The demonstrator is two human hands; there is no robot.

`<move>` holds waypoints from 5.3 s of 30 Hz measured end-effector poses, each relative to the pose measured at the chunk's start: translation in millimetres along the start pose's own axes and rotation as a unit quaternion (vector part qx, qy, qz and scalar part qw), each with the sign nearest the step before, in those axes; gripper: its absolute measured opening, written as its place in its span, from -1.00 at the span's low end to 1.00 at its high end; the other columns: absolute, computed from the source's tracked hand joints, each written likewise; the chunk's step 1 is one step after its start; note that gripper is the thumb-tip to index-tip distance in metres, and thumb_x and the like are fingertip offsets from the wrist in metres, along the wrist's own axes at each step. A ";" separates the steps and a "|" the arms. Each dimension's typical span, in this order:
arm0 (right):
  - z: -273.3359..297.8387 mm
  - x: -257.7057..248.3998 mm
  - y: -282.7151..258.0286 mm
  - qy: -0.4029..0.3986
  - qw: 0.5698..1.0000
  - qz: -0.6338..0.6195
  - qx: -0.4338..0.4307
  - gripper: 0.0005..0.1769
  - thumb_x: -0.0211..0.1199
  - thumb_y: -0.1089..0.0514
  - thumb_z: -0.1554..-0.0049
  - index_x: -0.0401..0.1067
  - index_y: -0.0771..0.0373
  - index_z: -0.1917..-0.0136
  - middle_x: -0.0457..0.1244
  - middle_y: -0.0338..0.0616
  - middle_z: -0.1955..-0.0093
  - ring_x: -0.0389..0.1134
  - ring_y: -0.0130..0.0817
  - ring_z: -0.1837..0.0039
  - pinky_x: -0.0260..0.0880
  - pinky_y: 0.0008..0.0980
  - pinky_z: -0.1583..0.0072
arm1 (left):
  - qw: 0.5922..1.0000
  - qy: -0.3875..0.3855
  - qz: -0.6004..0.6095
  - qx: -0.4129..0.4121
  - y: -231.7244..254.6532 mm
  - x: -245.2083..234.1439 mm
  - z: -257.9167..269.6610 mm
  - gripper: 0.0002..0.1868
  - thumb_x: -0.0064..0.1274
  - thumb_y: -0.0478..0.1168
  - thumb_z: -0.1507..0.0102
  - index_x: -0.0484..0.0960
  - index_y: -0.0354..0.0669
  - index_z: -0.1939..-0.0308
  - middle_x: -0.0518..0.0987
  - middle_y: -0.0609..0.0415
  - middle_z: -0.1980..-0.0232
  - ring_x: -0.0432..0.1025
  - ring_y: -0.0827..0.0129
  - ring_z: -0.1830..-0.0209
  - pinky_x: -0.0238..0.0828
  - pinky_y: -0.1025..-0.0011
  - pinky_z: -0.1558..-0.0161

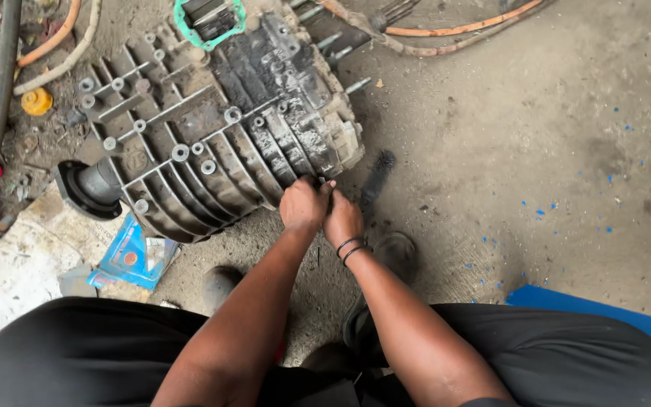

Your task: The person is cleaning a large, dirty engine block using a wire brush. They scrub the surface of the engine casing, focusing on removing grime and residue from the metal. The person holds the engine steady with one hand while scrubbing with the other.

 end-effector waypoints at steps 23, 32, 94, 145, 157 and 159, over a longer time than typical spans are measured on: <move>-14.2 7.4 3.9 0.016 0.997 -0.030 -0.065 -0.75 0.15 0.05 -0.22 0.46 0.22 -0.08 0.36 0.22 0.25 0.42 0.24 0.13 0.40 0.07 0.12 | 0.993 0.043 0.088 -0.070 5.2 -1.9 -0.6 -0.58 0.20 0.13 -0.22 0.76 -0.16 0.22 0.68 -0.27 0.22 0.59 -0.16 0.14 0.50 0.05 0.05; -14.4 21.1 7.7 -0.001 0.997 0.040 -0.064 -0.63 0.18 0.05 -0.18 0.41 0.26 -0.19 0.37 0.23 0.28 0.45 0.18 0.18 0.45 0.03 0.15 | 0.992 0.066 0.089 -0.054 0.7 3.5 -5.1 -0.65 0.18 0.05 -0.25 0.76 -0.17 0.26 0.67 -0.28 0.28 0.60 -0.16 0.20 0.52 0.06 0.09; -5.5 29.4 18.9 -0.002 0.996 0.060 -0.060 -0.71 0.21 0.17 -0.06 0.38 0.36 -0.03 0.37 0.25 0.28 0.44 0.21 0.21 0.44 0.07 0.17 | 0.997 0.068 0.027 0.006 -1.7 10.7 -8.9 -0.70 0.15 0.00 -0.27 0.74 -0.17 0.30 0.67 -0.28 0.30 0.58 -0.18 0.22 0.51 0.03 0.13; 10.1 -13.3 52.8 -0.082 0.993 0.082 0.029 -0.59 0.15 -0.13 -0.19 0.43 0.14 -0.18 0.40 0.13 0.01 0.42 0.16 -0.06 0.41 0.08 -0.08 | 0.954 0.043 -0.144 0.261 12.7 -102.6 25.6 -0.75 0.07 -0.17 -0.25 0.70 -0.13 0.05 0.65 -0.12 -0.06 0.56 0.00 -0.01 0.49 0.14 -0.10; -1.3 -0.2 41.6 -0.011 0.998 0.042 -0.034 -0.75 0.09 0.02 -0.27 0.44 0.22 -0.03 0.39 0.20 0.06 0.39 0.26 -0.04 0.38 0.11 -0.05 | 0.894 0.050 -0.324 0.304 -9.0 -67.6 23.8 -0.19 -0.23 -0.25 -0.22 -0.02 -0.25 -0.58 -0.12 -0.30 -0.65 -0.27 -0.05 -0.66 -0.39 0.01 -0.55; -7.8 -1.4 35.6 0.011 0.998 0.048 -0.044 -0.76 0.11 0.05 -0.25 0.43 0.22 -0.07 0.38 0.24 0.10 0.41 0.26 0.00 0.39 0.11 -0.03 | 0.865 0.068 -0.362 0.342 -6.2 -59.2 28.8 -0.21 -0.26 -0.28 -0.22 -0.03 -0.24 -0.57 -0.14 -0.29 -0.65 -0.28 -0.02 -0.65 -0.46 -0.01 -0.53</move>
Point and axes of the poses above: each hand's wrist, its own z-axis away from the middle knuckle, its own x-axis out of the palm, y = z × x, the point moved 4 cm from there along -z, towards the middle knuckle
